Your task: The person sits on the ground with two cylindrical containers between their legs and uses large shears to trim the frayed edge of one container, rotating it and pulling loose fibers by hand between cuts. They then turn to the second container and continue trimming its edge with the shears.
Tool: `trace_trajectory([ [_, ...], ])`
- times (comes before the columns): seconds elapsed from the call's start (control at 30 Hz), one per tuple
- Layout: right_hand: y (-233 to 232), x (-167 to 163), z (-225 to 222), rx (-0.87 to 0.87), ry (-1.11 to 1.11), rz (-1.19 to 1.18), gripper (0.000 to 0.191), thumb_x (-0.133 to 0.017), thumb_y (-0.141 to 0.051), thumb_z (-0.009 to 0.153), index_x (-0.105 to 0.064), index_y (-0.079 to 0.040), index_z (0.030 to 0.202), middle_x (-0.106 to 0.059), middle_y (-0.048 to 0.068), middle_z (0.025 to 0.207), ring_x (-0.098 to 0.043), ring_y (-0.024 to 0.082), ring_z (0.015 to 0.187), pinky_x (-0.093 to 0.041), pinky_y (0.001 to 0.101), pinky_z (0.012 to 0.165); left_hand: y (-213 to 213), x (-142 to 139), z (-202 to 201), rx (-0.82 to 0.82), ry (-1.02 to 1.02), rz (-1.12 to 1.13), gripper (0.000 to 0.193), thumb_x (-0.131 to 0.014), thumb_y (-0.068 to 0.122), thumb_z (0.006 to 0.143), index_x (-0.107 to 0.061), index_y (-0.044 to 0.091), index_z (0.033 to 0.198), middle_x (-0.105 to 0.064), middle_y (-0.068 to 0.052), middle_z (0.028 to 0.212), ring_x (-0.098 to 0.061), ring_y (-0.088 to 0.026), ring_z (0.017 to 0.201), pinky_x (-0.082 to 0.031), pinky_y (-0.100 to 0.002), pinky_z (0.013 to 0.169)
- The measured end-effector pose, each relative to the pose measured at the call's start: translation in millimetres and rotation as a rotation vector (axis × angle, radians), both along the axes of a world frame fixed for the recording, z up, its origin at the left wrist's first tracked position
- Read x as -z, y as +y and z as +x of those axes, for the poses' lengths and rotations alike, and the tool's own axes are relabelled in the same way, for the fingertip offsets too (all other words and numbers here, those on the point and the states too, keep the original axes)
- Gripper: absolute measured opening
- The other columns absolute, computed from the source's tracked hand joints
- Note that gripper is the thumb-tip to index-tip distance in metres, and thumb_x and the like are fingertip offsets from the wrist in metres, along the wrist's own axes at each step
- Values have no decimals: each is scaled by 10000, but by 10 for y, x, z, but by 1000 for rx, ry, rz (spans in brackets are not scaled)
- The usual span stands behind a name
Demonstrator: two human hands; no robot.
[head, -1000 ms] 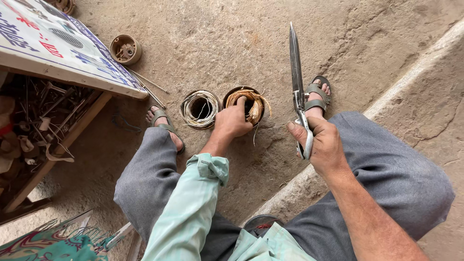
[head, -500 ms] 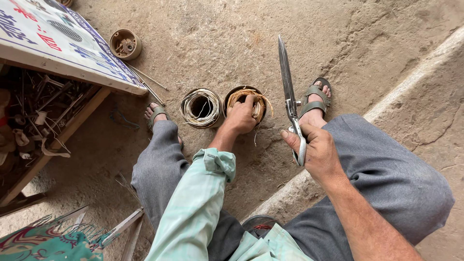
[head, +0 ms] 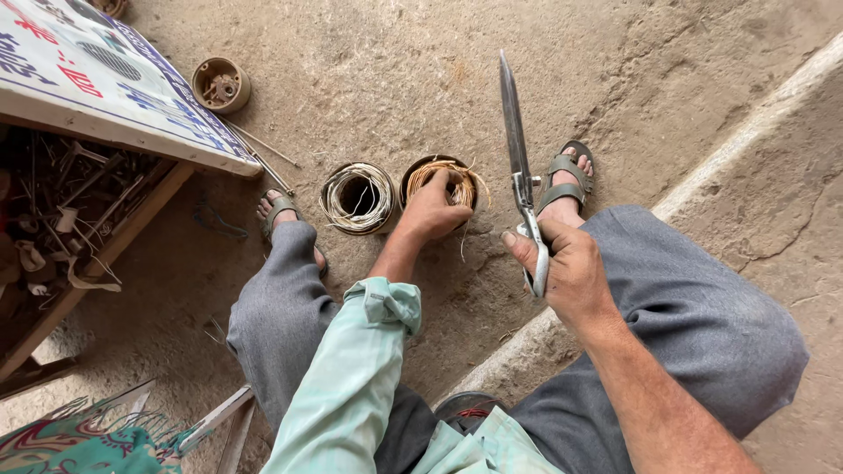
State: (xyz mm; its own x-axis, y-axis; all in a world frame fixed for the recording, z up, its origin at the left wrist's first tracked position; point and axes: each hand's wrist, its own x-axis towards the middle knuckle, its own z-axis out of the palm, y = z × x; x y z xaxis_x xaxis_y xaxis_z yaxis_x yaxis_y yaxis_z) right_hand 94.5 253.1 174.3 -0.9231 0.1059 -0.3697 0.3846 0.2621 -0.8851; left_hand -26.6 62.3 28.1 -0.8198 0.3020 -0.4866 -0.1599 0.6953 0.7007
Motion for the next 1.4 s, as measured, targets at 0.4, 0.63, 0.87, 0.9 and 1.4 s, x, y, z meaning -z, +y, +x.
trace_trajectory([
  [0.4, 83, 111, -30, 98, 96, -102, 331, -737, -275, 975, -609, -57, 761, -530, -40, 634, -488, 46, 534, -382, 254, 444, 617, -100, 13, -10, 201, -706, 1192, -817, 623, 733, -219, -33, 1529, -662, -191, 1158, -657, -343, 1044, -464, -494, 913],
  [0.63, 122, 104, 2, 110, 58, -19, 355, -738, -284, 955, -600, -68, 709, -541, -29, 559, -527, 54, 480, -400, 261, 417, 506, 170, 118, -240, 335, -530, 1161, -906, 530, 624, -256, 47, 1456, -615, -202, 1228, -582, -378, 1152, -430, -497, 950],
  [0.87, 92, 98, -10, 92, 56, -5, 387, -756, -300, 949, -600, -55, 693, -537, -21, 558, -519, 52, 488, -401, 261, 419, 354, 20, 84, -32, 92, -485, 1187, -787, 571, 784, -88, 58, 1595, -675, -173, 1202, -599, -352, 1163, -405, -508, 1035],
  [0.9, 85, 97, -11, 83, 54, 35, 380, -757, -303, 947, -615, -58, 692, -543, -20, 554, -518, 50, 492, -398, 260, 423, 366, -6, 59, -17, 55, -495, 1205, -775, 589, 782, -61, 62, 1598, -678, -170, 1198, -602, -351, 1159, -414, -501, 1025],
  [1.4, 140, -7, 65, 62, 117, -24, 344, -744, -296, 950, -638, -58, 726, -521, -31, 585, -476, 47, 516, -367, 255, 436, 598, 63, 46, 132, 205, -577, 752, -692, 337, 891, -341, -11, 1458, -750, -143, 836, -648, -305, 953, -407, -465, 907],
])
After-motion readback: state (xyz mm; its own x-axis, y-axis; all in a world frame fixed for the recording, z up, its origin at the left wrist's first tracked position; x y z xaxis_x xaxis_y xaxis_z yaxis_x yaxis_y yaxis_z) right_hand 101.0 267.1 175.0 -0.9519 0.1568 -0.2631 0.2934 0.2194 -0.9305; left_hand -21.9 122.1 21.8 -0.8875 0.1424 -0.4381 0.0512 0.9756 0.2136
